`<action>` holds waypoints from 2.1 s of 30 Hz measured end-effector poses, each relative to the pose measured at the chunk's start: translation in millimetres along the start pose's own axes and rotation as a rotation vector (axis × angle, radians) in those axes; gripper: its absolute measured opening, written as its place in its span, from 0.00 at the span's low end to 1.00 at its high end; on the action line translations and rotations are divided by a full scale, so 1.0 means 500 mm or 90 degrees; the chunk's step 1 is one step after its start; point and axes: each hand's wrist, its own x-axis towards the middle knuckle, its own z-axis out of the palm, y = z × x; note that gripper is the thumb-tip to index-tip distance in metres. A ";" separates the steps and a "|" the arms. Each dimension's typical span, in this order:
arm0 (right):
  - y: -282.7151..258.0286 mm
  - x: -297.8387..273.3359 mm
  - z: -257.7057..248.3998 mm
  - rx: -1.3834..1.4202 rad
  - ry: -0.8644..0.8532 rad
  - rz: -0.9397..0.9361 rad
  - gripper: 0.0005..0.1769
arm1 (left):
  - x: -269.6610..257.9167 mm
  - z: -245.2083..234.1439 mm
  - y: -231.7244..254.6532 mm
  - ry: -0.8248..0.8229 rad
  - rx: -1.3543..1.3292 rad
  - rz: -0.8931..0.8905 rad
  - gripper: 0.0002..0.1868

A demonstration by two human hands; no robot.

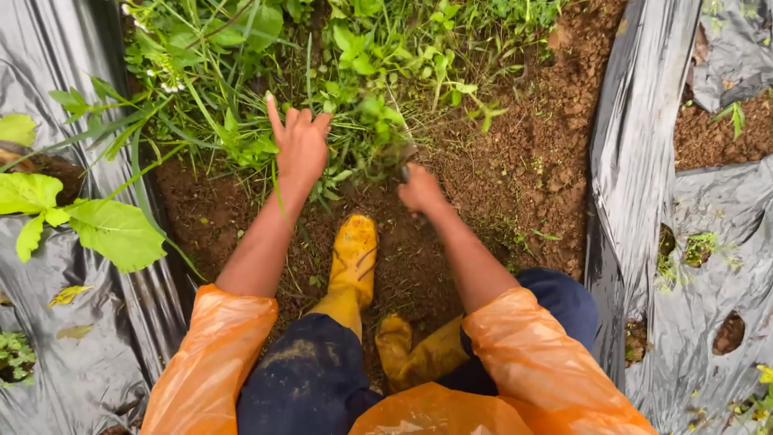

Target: Weeding a garden bed by hand and using a small hand trowel to loosen soil.

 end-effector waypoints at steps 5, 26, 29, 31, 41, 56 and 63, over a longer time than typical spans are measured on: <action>0.083 0.103 0.039 0.245 0.169 0.018 0.09 | -0.009 0.006 0.001 0.038 -0.030 0.015 0.04; -0.049 -0.026 -0.012 0.130 0.114 0.026 0.13 | -0.022 -0.013 -0.014 0.030 -0.011 -0.012 0.12; 0.051 0.020 -0.031 0.004 0.024 -0.029 0.12 | -0.024 -0.027 0.001 0.014 -0.005 -0.021 0.13; 0.082 0.065 -0.026 0.044 0.042 -0.036 0.07 | -0.023 -0.035 0.003 0.011 -0.001 -0.023 0.13; 0.037 0.041 -0.008 0.076 0.090 0.052 0.15 | -0.034 -0.041 -0.003 0.022 -0.018 -0.015 0.13; 0.073 0.055 0.005 0.034 -0.013 -0.030 0.14 | -0.055 -0.074 -0.011 0.015 -0.029 -0.032 0.14; 0.017 0.024 0.034 0.036 -0.043 -0.059 0.12 | -0.073 -0.063 -0.032 0.016 0.012 -0.068 0.15</action>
